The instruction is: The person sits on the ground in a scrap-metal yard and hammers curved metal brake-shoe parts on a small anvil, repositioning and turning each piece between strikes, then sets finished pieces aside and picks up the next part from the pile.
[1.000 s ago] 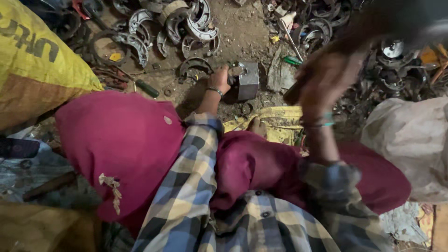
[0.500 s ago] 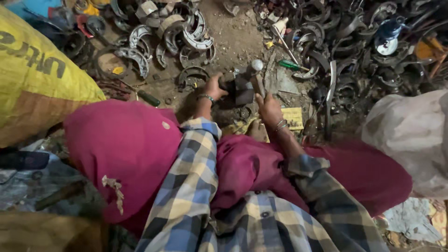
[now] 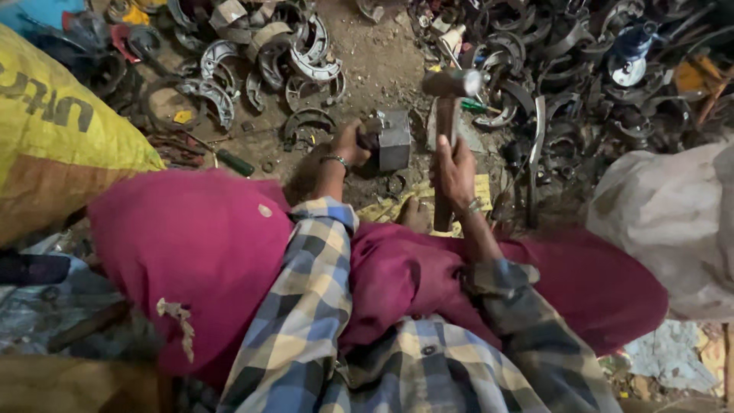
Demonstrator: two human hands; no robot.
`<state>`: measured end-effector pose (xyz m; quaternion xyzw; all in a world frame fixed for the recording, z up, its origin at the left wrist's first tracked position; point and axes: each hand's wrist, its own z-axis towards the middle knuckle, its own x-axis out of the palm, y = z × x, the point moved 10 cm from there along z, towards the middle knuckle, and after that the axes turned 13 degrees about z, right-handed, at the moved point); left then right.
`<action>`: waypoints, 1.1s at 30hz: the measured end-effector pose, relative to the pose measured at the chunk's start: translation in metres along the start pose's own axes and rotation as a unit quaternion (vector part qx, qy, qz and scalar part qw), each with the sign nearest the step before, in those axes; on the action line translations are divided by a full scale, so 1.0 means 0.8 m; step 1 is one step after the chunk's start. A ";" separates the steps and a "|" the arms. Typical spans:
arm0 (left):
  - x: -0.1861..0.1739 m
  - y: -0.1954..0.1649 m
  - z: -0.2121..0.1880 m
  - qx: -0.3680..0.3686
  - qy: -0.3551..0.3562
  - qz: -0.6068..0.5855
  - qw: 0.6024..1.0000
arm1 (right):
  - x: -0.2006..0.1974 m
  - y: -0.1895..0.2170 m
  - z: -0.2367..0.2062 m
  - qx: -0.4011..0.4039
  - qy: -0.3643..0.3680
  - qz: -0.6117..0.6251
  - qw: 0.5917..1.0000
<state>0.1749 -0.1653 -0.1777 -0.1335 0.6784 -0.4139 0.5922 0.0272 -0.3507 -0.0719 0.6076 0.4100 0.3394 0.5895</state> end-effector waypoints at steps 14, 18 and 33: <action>0.014 0.002 0.006 0.046 0.003 0.021 0.999 | 0.032 -0.003 -0.017 -0.002 0.046 -0.218 0.975; -0.001 -0.028 0.007 0.046 0.002 -0.015 0.999 | 0.031 -0.004 -0.004 -0.088 0.048 -0.324 0.941; 0.067 -0.007 -0.041 0.005 0.016 -0.041 0.999 | 0.013 0.046 -0.025 -0.077 0.012 -0.108 0.991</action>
